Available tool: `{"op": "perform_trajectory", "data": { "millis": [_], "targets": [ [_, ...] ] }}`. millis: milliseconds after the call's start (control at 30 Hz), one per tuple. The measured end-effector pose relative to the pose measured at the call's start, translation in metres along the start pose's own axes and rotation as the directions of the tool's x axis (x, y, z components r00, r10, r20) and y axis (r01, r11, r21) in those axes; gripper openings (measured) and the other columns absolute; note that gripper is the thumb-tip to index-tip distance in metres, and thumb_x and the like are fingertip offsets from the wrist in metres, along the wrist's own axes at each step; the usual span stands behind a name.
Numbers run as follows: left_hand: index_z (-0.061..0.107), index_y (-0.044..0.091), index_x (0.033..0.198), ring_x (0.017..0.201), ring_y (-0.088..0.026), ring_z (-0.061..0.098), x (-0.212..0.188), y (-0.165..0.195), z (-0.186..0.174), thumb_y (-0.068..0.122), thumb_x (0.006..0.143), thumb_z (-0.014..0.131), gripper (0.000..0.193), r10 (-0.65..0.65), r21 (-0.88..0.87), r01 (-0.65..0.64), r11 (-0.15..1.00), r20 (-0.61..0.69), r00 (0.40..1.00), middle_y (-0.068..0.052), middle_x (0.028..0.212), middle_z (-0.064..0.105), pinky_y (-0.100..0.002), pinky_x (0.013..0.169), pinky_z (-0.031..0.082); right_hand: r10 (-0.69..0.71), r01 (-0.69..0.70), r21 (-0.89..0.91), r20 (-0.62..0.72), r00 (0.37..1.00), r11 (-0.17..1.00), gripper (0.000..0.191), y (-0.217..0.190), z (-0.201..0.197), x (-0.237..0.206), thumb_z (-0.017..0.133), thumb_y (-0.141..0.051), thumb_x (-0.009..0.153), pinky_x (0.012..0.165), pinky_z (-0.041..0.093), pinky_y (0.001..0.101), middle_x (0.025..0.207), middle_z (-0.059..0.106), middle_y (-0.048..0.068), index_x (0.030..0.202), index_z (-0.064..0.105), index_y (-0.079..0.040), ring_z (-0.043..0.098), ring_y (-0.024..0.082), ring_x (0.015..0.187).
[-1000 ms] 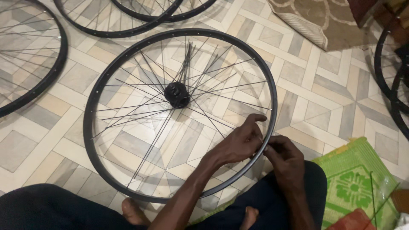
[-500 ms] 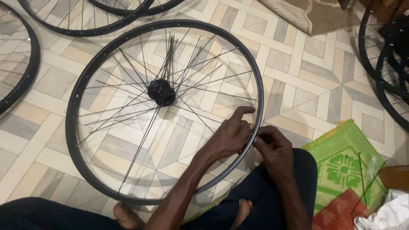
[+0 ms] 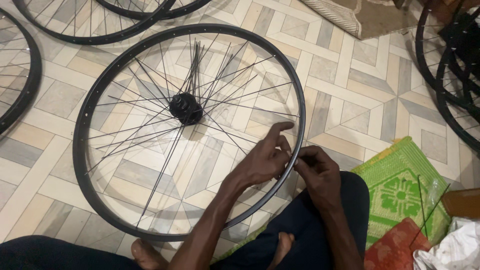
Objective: The person sits on the floor and laces a bicycle wheel by inserting spokes from the hub into the rim and securing them with nipples. The person handles the wheel, spokes, and nipples by hand, progressively adding spokes around the rim.
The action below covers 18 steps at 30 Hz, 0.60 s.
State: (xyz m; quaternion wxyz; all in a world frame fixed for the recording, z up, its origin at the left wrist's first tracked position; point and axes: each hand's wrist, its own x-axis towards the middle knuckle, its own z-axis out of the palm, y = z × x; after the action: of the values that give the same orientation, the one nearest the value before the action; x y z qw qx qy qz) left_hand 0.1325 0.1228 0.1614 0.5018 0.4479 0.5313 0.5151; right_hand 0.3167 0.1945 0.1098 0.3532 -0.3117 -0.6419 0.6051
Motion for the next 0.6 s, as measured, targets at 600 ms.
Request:
{"op": "perform_trajectory", "data": {
  "millis": [600],
  "targets": [
    [0.033, 0.003, 0.151, 0.063, -0.016, 0.063, -0.0002, -0.0025, -0.0055, 0.007, 0.09, 0.049, 0.063, 0.111, 0.094, -0.113, 0.989, 0.031, 0.993, -0.005, 0.083, 0.063, -0.034, 0.055, 0.051, 0.013, -0.013, -0.016, -0.006, 1.0, 1.0, 0.013, -0.0012, 0.0011, 0.0026, 0.068, 0.0, 0.095, 0.083, 0.058, 0.029, 0.098, 0.071, 0.008, 0.107, 0.066, 0.002, 0.069, 0.014, 0.092]
  ]
}}
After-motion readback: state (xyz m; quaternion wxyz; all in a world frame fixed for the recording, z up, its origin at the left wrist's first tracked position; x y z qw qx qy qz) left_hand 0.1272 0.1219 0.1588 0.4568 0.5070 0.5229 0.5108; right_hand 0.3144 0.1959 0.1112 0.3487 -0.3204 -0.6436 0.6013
